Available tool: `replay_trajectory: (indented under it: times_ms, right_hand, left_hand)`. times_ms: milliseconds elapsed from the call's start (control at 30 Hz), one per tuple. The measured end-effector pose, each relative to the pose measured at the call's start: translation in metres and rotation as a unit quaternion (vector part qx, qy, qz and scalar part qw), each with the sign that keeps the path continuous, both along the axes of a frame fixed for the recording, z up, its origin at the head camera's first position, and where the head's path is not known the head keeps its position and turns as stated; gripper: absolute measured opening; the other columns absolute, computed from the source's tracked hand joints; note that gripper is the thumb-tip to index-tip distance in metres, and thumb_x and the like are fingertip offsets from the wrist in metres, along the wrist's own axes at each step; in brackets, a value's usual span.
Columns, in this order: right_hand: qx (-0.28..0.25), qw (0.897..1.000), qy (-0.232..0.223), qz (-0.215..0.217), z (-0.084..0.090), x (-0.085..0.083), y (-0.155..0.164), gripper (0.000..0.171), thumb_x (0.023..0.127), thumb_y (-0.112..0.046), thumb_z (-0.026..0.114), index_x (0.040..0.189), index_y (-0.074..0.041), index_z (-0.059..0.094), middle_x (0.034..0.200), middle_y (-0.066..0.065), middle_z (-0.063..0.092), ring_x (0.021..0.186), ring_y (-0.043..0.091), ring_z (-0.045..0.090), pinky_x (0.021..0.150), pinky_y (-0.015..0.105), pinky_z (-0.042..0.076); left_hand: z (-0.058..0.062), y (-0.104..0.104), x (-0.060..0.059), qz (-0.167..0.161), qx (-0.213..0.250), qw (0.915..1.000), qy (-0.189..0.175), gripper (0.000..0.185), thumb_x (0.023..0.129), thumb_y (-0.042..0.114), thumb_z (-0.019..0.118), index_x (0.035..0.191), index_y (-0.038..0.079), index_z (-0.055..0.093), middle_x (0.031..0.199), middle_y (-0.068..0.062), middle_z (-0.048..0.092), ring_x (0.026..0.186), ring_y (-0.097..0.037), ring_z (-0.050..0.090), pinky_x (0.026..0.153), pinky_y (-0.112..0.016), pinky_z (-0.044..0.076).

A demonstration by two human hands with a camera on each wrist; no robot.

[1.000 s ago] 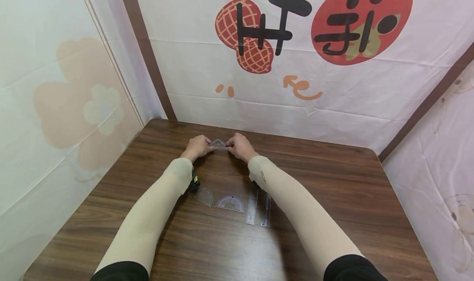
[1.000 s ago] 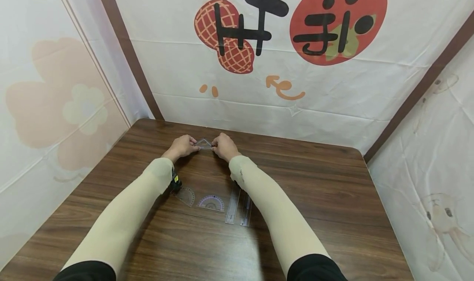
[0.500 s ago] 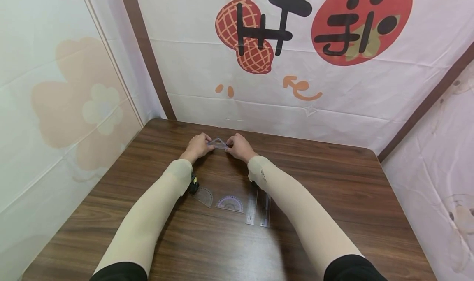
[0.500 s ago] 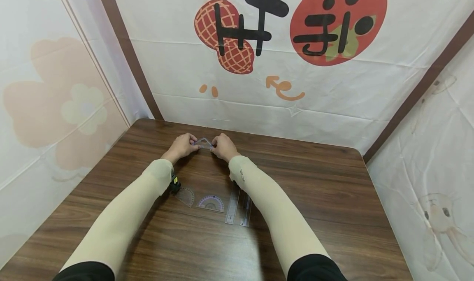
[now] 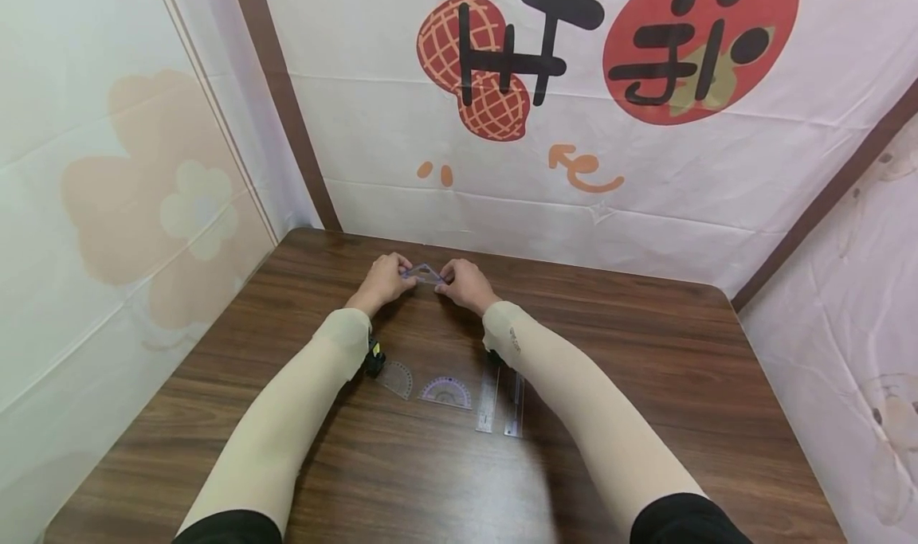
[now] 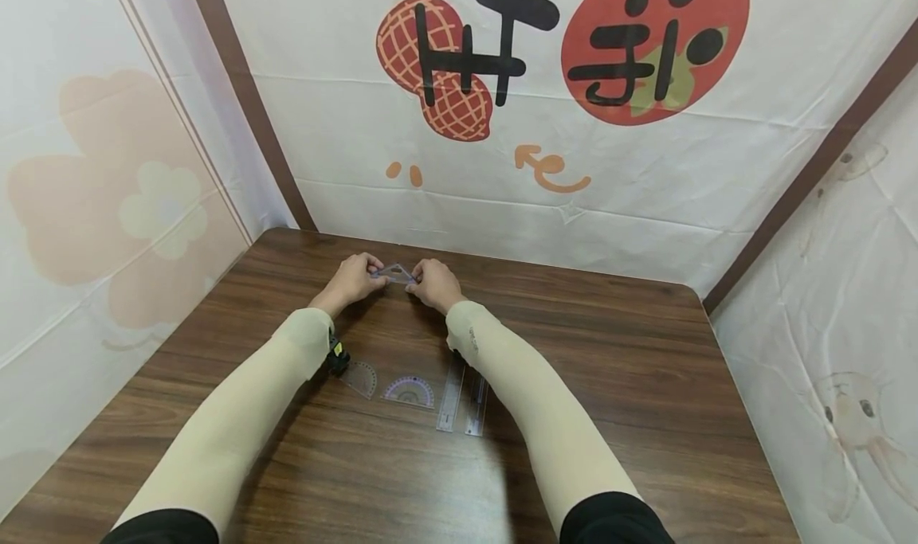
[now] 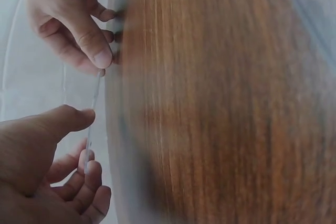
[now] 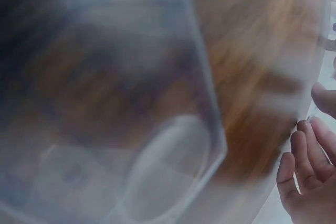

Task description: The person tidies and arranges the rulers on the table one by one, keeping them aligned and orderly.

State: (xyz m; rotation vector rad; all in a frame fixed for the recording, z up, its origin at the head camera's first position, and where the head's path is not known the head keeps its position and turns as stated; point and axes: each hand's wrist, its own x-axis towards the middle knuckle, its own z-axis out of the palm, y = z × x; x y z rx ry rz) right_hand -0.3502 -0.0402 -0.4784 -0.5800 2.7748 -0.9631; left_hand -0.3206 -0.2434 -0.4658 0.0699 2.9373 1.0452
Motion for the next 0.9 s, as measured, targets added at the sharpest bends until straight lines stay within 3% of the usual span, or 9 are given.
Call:
replay_trajectory:
  times_ms: [433,633,900]
  right_hand:
    - [-0.038,0.999,0.011,-0.002,0.01,0.005,0.019,0.026,0.101,-0.021,0.079,0.119,-0.005,0.073,0.107,0.007,0.076,0.096,0.021,0.07,0.089,0.037,0.057]
    - [-0.044,0.999,0.022,0.006,0.016,0.01,0.032,0.026,0.099,-0.019,0.081,0.118,-0.004,0.074,0.107,0.007,0.076,0.096,0.022,0.07,0.09,0.037,0.057]
    - [-0.056,0.998,0.041,0.006,0.02,0.021,0.053,0.022,0.098,-0.017,0.082,0.114,-0.005,0.074,0.103,0.006,0.075,0.089,0.02,0.07,0.083,0.036,0.058]
  left_hand:
    - [0.005,0.009,0.008,0.002,0.035,0.9994,0.005,0.037,0.104,0.015,0.072,0.134,-0.005,0.062,0.132,-0.024,0.06,0.126,-0.038,0.053,0.111,-0.051,0.045]
    - [0.011,0.019,0.016,-0.019,0.036,0.999,0.017,0.04,0.104,0.016,0.073,0.137,-0.005,0.063,0.13,-0.023,0.059,0.122,-0.037,0.056,0.107,-0.05,0.048]
    - [0.019,0.033,0.024,-0.047,0.025,0.9978,0.04,0.038,0.102,0.016,0.076,0.133,-0.004,0.067,0.126,-0.021,0.061,0.116,-0.035,0.057,0.105,-0.049,0.047]
